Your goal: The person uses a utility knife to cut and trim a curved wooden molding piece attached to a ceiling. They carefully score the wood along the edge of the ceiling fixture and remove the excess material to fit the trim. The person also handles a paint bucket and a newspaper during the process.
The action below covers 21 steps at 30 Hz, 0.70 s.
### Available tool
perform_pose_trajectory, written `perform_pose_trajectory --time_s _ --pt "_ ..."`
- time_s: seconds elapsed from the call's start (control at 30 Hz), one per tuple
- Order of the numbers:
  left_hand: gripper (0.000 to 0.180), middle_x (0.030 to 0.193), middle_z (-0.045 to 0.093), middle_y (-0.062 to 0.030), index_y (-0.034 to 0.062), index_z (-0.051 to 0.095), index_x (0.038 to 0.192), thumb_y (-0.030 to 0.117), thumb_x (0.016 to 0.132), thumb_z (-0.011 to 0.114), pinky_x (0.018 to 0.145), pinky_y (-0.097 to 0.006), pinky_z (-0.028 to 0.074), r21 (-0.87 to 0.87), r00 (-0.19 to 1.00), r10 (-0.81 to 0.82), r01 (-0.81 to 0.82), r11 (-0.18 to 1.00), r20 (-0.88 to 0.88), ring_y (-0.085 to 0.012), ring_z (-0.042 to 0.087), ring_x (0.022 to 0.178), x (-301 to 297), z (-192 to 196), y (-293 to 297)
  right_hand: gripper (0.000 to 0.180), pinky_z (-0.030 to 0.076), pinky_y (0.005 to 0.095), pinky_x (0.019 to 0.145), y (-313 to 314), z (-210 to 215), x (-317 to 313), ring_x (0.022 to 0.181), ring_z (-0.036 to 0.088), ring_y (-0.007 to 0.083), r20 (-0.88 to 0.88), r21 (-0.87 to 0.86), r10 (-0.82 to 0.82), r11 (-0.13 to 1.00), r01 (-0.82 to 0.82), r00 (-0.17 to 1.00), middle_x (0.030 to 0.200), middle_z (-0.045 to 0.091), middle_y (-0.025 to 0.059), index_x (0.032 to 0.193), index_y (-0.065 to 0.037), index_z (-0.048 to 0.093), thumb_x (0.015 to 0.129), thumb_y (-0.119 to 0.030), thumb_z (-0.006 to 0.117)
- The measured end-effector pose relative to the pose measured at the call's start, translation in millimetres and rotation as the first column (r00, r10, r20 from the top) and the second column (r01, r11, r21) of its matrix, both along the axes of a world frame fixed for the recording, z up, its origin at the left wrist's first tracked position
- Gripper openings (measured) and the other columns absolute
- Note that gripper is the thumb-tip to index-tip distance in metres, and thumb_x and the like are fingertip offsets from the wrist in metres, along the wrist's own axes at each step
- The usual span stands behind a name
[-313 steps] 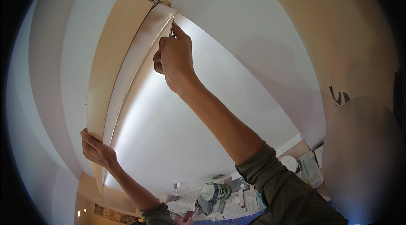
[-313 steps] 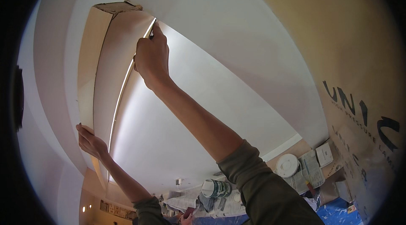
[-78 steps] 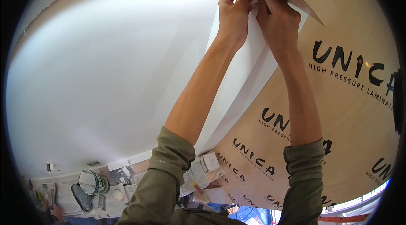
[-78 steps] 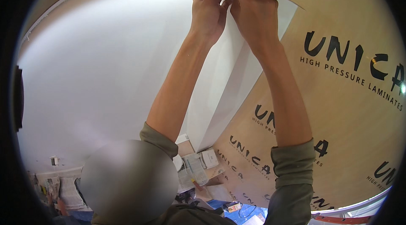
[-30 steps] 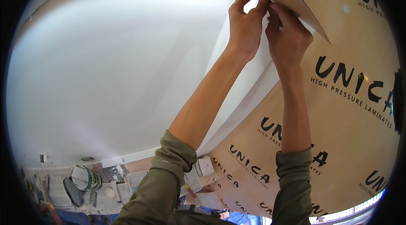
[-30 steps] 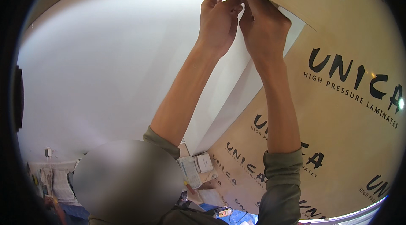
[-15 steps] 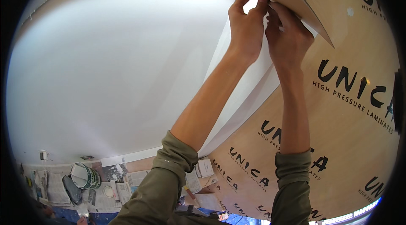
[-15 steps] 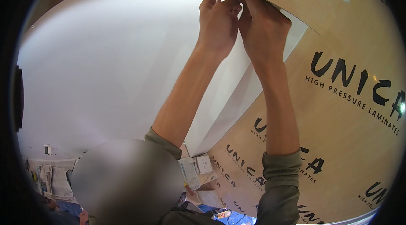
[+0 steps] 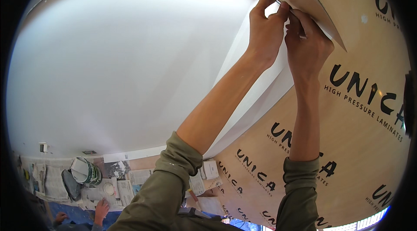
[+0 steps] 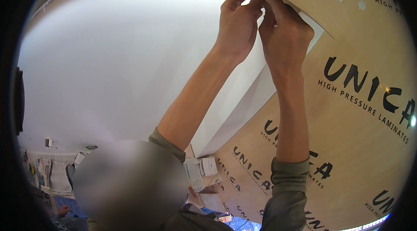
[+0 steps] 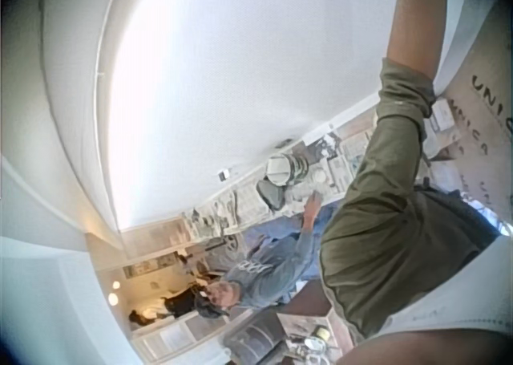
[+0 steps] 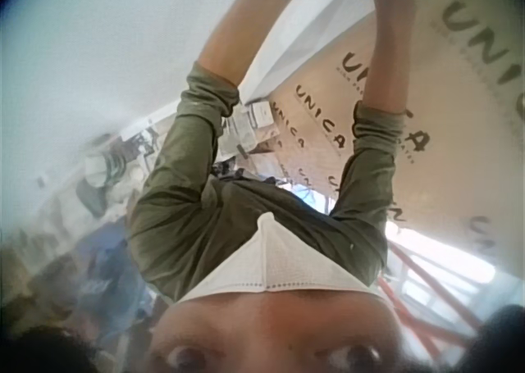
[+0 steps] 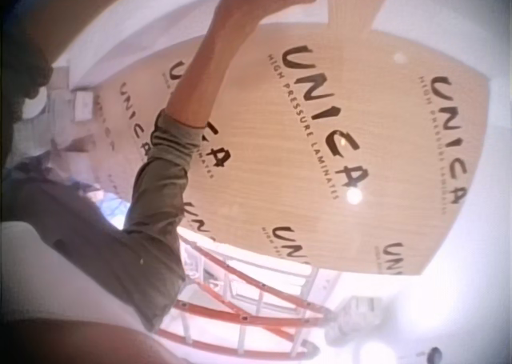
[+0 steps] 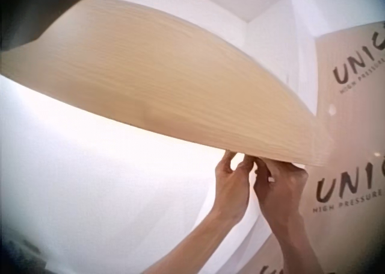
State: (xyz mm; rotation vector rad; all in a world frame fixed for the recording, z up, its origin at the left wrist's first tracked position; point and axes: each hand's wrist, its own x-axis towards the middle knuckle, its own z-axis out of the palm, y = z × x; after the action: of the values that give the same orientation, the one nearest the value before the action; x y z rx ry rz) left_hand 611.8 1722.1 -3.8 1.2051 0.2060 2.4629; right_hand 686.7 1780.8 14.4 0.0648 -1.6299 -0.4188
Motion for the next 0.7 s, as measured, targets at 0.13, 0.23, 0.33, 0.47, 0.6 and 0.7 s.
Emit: perform_pose_trajectory --time_s 0.13,0.23,0.33,0.47,0.6,0.7 --pt "0.043 0.119 0.056 -0.0037 -0.0036 0.044 0.14 0.004 0.098 0.053 0.081 -0.027 0.041 -0.058 1.0 0.009 -0.009 0.998 0.001 -0.0098 0.046 0.085 0.3 2.7 6.9 0.024 0.054 0.0305 0.058 3.4 4.5 5.2 0.066 0.069 0.0233 0.09 -0.062 -0.047 0.997 0.052 0.995 0.081 0.072 0.0099 0.096 -0.005 0.07 0.076 0.006 0.067" --pt "0.042 0.115 0.057 -0.0032 -0.0026 0.046 0.138 0.003 0.098 0.053 0.08 -0.026 0.042 -0.055 0.998 -0.011 0.014 0.998 0.063 -0.0096 0.046 0.083 0.7 5.6 8.3 0.023 0.054 0.0312 0.059 6.6 5.1 0.3 0.067 0.068 0.024 0.024 0.026 0.044 0.999 -0.045 0.999 0.08 0.071 0.0092 0.096 -0.005 0.07 0.076 0.006 0.067" --pt "0.039 0.109 0.056 -0.0022 -0.0012 0.049 0.135 0.003 0.096 0.054 0.078 -0.026 0.042 -0.012 0.999 -0.023 0.024 1.0 0.048 -0.009 0.046 0.082 -6.1 4.3 11.5 0.023 0.054 0.0313 0.059 10.3 5.4 -5.9 0.067 0.068 0.024 0.005 0.044 0.058 0.997 -0.059 0.998 0.079 0.07 0.0083 0.096 -0.006 0.07 0.076 0.005 0.067" --pt "0.035 0.104 0.056 -0.0001 0.0005 0.052 0.13 0.004 0.096 0.055 0.077 -0.025 0.042 -0.009 1.0 -0.028 0.028 1.0 0.012 -0.0078 0.048 0.083 -10.0 4.7 10.9 0.02 0.056 0.0303 0.06 7.1 6.0 -7.7 0.068 0.069 0.0224 0.006 0.034 0.041 0.999 -0.041 0.999 0.079 0.071 0.0089 0.095 -0.007 0.07 0.079 0.003 0.068" --pt "0.033 0.103 0.057 0.0004 0.001 0.053 0.13 0.007 0.097 0.055 0.081 -0.025 0.043 -0.022 0.998 -0.023 0.025 0.999 0.065 -0.0081 0.049 0.085 -4.7 6.2 2.0 0.021 0.06 0.0293 0.064 3.3 5.0 -8.8 0.068 0.071 0.0204 0.025 0.039 -0.012 0.999 0.011 1.0 0.08 0.072 0.0103 0.1 -0.007 0.072 0.082 0.002 0.066" --pt "0.035 0.105 0.057 0.0003 0.001 0.052 0.131 0.006 0.097 0.055 0.084 -0.026 0.042 0.0 0.999 -0.026 0.026 1.0 0.025 -0.009 0.05 0.089 -6.7 9.0 2.8 0.022 0.06 0.0295 0.064 4.9 6.3 -13.2 0.067 0.071 0.0211 0.016 0.064 -0.027 0.998 0.026 1.0 0.079 0.072 0.0097 0.1 -0.008 0.072 0.081 0.002 0.067"
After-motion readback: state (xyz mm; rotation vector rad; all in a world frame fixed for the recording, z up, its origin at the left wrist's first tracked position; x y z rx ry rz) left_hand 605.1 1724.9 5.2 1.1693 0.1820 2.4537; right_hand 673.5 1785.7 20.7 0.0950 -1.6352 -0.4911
